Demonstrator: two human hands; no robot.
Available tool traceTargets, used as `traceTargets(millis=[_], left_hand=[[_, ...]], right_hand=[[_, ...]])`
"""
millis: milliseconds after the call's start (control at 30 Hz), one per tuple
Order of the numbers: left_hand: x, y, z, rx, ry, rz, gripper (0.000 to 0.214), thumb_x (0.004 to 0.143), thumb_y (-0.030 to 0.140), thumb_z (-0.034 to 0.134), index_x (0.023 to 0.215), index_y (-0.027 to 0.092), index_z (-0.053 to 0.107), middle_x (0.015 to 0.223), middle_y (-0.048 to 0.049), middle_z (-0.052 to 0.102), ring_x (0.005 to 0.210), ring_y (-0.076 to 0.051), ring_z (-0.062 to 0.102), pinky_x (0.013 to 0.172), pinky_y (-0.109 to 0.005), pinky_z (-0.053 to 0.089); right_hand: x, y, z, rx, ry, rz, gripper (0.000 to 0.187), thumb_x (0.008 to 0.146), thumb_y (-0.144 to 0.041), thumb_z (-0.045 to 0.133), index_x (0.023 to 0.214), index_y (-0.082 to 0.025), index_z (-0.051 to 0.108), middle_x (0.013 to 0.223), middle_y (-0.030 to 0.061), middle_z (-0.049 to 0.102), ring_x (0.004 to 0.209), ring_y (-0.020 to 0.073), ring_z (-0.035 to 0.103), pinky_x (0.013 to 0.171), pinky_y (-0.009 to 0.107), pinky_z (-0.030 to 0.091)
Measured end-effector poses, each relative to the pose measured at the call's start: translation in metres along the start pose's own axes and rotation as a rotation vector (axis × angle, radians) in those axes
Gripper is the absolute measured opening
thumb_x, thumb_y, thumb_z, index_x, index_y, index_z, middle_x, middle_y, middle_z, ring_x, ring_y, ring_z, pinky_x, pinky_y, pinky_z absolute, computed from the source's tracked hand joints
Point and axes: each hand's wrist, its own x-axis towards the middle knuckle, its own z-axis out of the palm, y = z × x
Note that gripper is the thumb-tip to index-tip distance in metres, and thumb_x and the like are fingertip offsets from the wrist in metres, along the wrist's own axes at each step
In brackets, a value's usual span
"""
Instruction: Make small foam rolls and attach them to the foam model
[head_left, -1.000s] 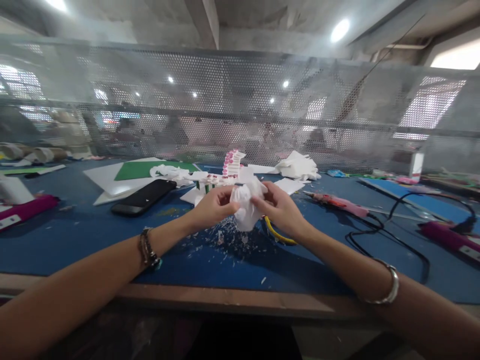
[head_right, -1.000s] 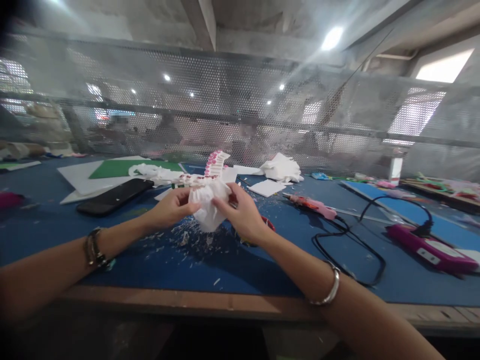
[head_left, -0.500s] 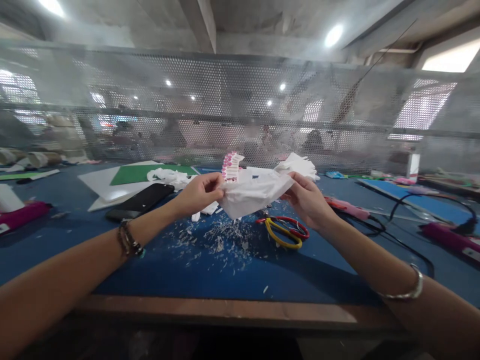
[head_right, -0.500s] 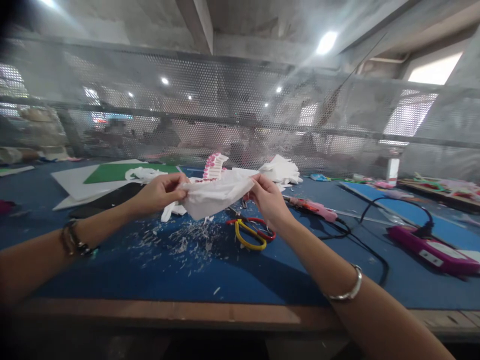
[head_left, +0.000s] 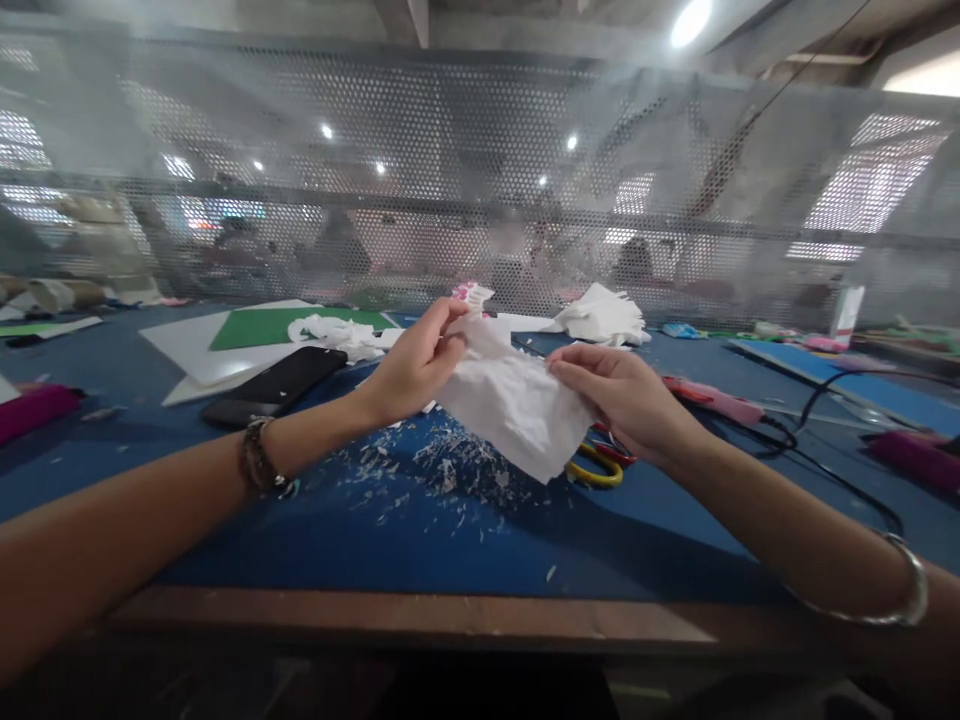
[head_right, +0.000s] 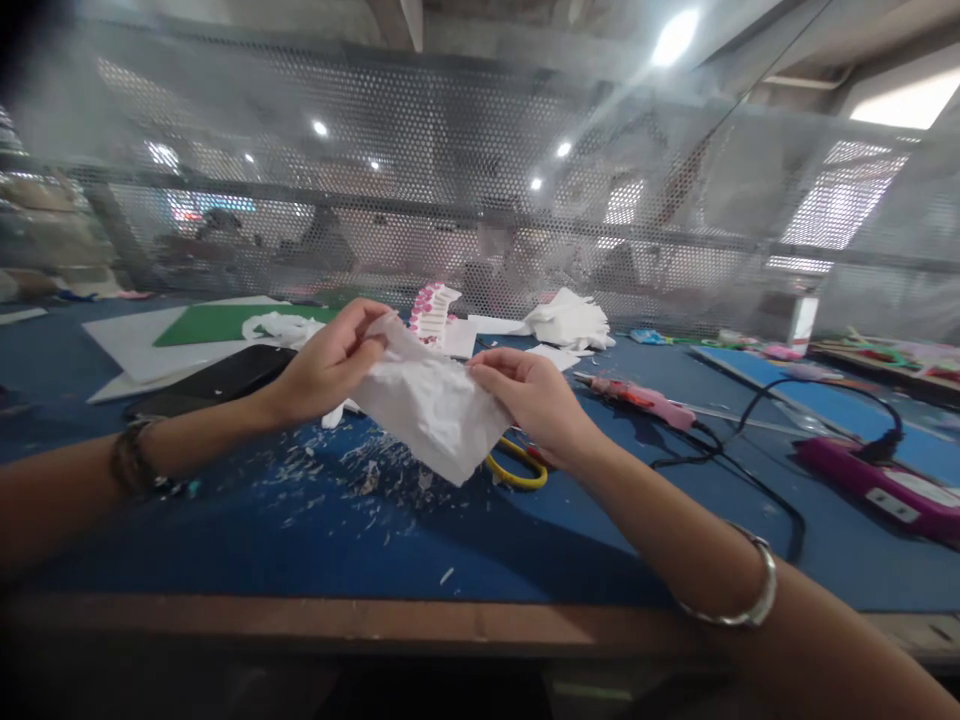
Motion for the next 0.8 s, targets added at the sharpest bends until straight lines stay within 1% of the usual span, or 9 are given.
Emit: traceTargets(millis=[167, 300, 333, 400, 433, 500, 633, 700, 800], left_hand=[[0.007, -0.006, 0.0, 0.005, 0.013, -0.115, 0.021, 0.079, 0.021, 0.043, 0.098, 0.013, 0.043, 0.075, -0.001, 0.051, 0.062, -0.011, 0.047, 0.062, -0.023, 0.041], [0.016, -0.001, -0.002, 0.164, 0.12, -0.272, 0.033, 0.073, 0.021, 0.051, 0.103, 0.008, 0.045, 0.097, -0.0097, 0.051, 0.079, -0.015, 0.05, 0.071, -0.028, 0.042], [0.016, 0.004, -0.003, 0.13, 0.074, -0.257, 0.031, 0.075, 0.023, 0.048, 0.102, 0.009, 0.047, 0.097, -0.0097, 0.052, 0.082, -0.016, 0.051, 0.072, -0.029, 0.043], [0.015, 0.017, -0.001, -0.077, -0.159, -0.203, 0.03, 0.079, 0.029, 0.042, 0.102, 0.011, 0.05, 0.094, -0.0076, 0.057, 0.08, -0.016, 0.055, 0.072, -0.029, 0.044], [0.014, 0.024, 0.0, -0.2, -0.272, -0.179, 0.034, 0.079, 0.033, 0.041, 0.104, 0.013, 0.05, 0.096, -0.0073, 0.058, 0.081, -0.017, 0.057, 0.071, -0.029, 0.045], [0.009, 0.036, 0.004, -0.396, -0.408, -0.147, 0.039, 0.078, 0.038, 0.041, 0.108, 0.014, 0.05, 0.098, -0.0077, 0.06, 0.087, -0.02, 0.058, 0.071, -0.029, 0.047], [0.003, 0.043, 0.008, -0.471, -0.401, -0.122, 0.038, 0.074, 0.034, 0.052, 0.108, 0.017, 0.051, 0.097, -0.0058, 0.063, 0.091, -0.021, 0.058, 0.071, -0.025, 0.047], [0.001, 0.04, 0.005, -0.41, -0.372, -0.117, 0.037, 0.073, 0.029, 0.053, 0.107, 0.015, 0.051, 0.1, -0.007, 0.062, 0.089, -0.02, 0.059, 0.069, -0.024, 0.047], [-0.001, 0.031, -0.003, -0.155, -0.353, 0.021, 0.031, 0.077, 0.021, 0.046, 0.107, 0.014, 0.052, 0.102, -0.0083, 0.062, 0.09, -0.019, 0.058, 0.071, -0.024, 0.046]], right_hand=[[0.0, -0.012, -0.004, 0.105, 0.016, -0.006, 0.009, 0.068, -0.022, 0.059, 0.071, -0.018, 0.052, 0.053, -0.0066, 0.049, 0.041, 0.0036, 0.043, 0.037, 0.015, 0.032], [0.002, -0.022, -0.005, 0.068, 0.162, -0.182, 0.003, 0.074, -0.017, 0.051, 0.074, -0.019, 0.049, 0.055, -0.0058, 0.049, 0.042, 0.0039, 0.043, 0.039, 0.016, 0.032], [0.002, -0.024, -0.005, 0.019, 0.203, -0.267, 0.003, 0.075, -0.017, 0.05, 0.075, -0.02, 0.048, 0.056, -0.0057, 0.049, 0.043, 0.004, 0.042, 0.039, 0.017, 0.032], [0.0, -0.027, -0.003, -0.135, 0.248, -0.451, 0.003, 0.077, -0.018, 0.049, 0.076, -0.021, 0.048, 0.06, -0.0052, 0.049, 0.047, 0.0046, 0.043, 0.043, 0.018, 0.033], [-0.003, -0.027, 0.0, -0.228, 0.236, -0.536, 0.003, 0.077, -0.018, 0.049, 0.078, -0.021, 0.049, 0.063, -0.0046, 0.049, 0.051, 0.0054, 0.046, 0.046, 0.019, 0.035], [-0.009, -0.028, 0.006, -0.424, 0.1, -0.643, 0.006, 0.078, -0.017, 0.048, 0.083, -0.021, 0.05, 0.071, -0.0028, 0.052, 0.063, 0.0081, 0.051, 0.056, 0.022, 0.039], [-0.022, -0.031, 0.015, -0.66, -0.311, -0.667, 0.021, 0.084, -0.013, 0.035, 0.094, -0.021, 0.053, 0.088, 0.001, 0.058, 0.083, 0.0127, 0.054, 0.075, 0.028, 0.042], [-0.024, -0.033, 0.012, -0.708, -0.316, -0.689, 0.024, 0.084, -0.012, 0.033, 0.096, -0.02, 0.053, 0.092, 0.0023, 0.058, 0.086, 0.0139, 0.054, 0.078, 0.03, 0.042], [-0.02, -0.034, 0.002, -0.78, -0.143, -0.761, 0.026, 0.08, -0.018, 0.044, 0.105, -0.021, 0.049, 0.104, 0.0052, 0.054, 0.1, 0.0185, 0.05, 0.085, 0.034, 0.04]])
